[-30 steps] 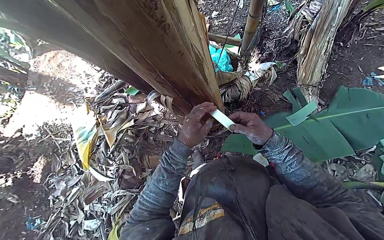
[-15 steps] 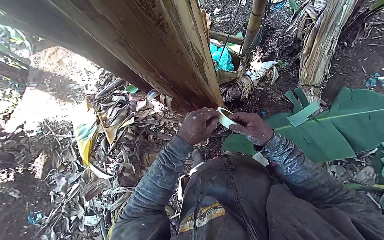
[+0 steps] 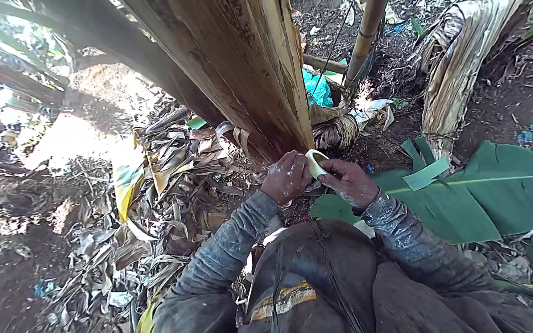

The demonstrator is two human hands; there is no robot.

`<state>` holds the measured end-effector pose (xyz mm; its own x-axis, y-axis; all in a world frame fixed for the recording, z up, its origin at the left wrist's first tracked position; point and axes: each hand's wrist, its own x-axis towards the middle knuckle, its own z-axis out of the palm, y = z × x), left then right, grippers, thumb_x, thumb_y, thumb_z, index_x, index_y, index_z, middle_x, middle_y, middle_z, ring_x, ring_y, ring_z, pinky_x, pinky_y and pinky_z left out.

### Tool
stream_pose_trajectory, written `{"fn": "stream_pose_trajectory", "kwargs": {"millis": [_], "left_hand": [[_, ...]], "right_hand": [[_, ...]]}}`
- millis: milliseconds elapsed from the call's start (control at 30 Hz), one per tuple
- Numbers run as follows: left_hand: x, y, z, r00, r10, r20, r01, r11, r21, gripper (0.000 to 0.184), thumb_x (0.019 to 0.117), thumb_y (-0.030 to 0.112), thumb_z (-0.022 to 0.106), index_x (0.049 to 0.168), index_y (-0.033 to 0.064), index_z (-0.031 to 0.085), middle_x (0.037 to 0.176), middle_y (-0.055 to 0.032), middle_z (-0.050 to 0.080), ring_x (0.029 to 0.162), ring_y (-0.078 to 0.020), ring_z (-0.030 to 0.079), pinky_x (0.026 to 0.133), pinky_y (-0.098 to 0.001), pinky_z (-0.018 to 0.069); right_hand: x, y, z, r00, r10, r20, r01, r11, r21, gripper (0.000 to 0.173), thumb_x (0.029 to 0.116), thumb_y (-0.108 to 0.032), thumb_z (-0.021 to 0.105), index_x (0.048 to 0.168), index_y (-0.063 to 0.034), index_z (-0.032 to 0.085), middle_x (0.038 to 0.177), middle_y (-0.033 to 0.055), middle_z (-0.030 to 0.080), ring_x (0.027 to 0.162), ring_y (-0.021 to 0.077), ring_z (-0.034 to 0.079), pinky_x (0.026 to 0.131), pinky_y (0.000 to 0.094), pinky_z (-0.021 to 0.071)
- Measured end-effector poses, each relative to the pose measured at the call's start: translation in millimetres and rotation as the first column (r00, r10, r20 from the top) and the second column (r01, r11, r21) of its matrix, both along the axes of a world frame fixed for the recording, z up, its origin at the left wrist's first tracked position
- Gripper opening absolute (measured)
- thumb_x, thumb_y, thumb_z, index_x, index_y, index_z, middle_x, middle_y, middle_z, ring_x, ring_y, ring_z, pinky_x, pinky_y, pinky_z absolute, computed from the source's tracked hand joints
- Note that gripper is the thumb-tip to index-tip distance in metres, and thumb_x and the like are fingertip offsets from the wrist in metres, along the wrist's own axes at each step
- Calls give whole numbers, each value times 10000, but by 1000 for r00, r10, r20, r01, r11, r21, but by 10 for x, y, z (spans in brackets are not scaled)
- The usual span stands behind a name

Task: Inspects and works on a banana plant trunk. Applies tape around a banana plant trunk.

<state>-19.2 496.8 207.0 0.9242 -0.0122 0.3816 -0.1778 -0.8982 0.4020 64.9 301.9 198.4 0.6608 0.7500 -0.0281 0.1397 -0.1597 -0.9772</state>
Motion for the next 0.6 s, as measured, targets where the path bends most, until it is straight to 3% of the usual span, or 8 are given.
{"fn": "stream_pose_trajectory", "kwargs": {"millis": [100, 167, 233, 333, 367, 433, 533, 600], "left_hand": [[-36, 147, 213, 989, 97, -115, -108, 990, -89, 163, 942, 81, 601, 996, -62, 658, 1008, -226, 671, 923, -352, 695, 815, -507, 590], [-67, 272, 332, 975, 178, -130, -205, 948, -244, 129, 946, 80, 572, 990, -33, 616, 881, -157, 647, 756, -258, 657, 704, -437, 570], [-120, 280, 396, 977, 113, -179, -193, 818, -541, 88, 974, 80, 521, 1011, 9, 555, 768, -77, 619, 625, -165, 625, 606, -355, 562], [-230, 154, 303, 993, -53, -105, -63, 509, -859, 197, 983, 67, 500, 1178, 95, 504, 827, -68, 634, 589, -169, 624, 541, -335, 576], [-244, 149, 180, 993, -92, -72, -23, 447, -894, 277, 967, 90, 505, 1238, 145, 520, 854, -49, 634, 607, -158, 618, 551, -332, 572], [-209, 242, -4, 986, -164, -37, 31, 392, -919, 228, 997, 81, 499, 1182, 89, 631, 949, -59, 693, 728, -166, 662, 672, -369, 600], [-204, 319, 47, 974, -224, -35, 53, 376, -925, 311, 1010, 81, 424, 1142, -24, 686, 1079, -104, 722, 896, -184, 702, 844, -399, 604], [-229, 349, 109, 970, -245, 7, 109, 409, -906, 306, 956, 58, 493, 1182, -30, 680, 1145, -113, 715, 972, -194, 706, 904, -408, 592]], "right_hand": [[33, -95, 88, 995, 51, 81, -53, 998, 23, 261, 962, -160, 675, 1208, -76, 699, 1029, 29, 727, 847, 76, 687, 787, 283, 595], [83, -170, 130, 995, 76, 64, -83, 990, 114, 296, 960, -162, 656, 1235, -60, 688, 1077, 41, 724, 893, 93, 693, 816, 295, 603], [128, -210, 177, 994, 97, 43, -104, 976, 192, 318, 940, -155, 664, 1244, -60, 674, 1050, 41, 718, 868, 101, 687, 781, 284, 603], [187, -319, 195, 992, 125, -18, -119, 971, 207, 469, 891, -215, 719, 1333, -107, 605, 1050, 27, 724, 895, 113, 699, 802, 299, 606], [208, -368, 180, 990, 134, -40, -123, 971, 205, 510, 899, -259, 722, 1367, -109, 583, 1074, 40, 722, 921, 130, 699, 826, 325, 605], [278, -398, 216, 982, 169, -79, -145, 958, 248, 480, 950, -295, 682, 1356, -59, 582, 1128, 65, 713, 954, 157, 694, 856, 359, 602], [310, -374, 321, 964, 217, -155, -149, 919, 365, 285, 1015, -280, 592, 1250, -166, 708, 976, -2, 742, 826, 114, 694, 780, 324, 611], [301, -320, 388, 941, 259, -219, -140, 885, 445, 245, 1021, -277, 575, 1169, -211, 760, 852, 1, 742, 730, 116, 700, 711, 328, 621]]}}
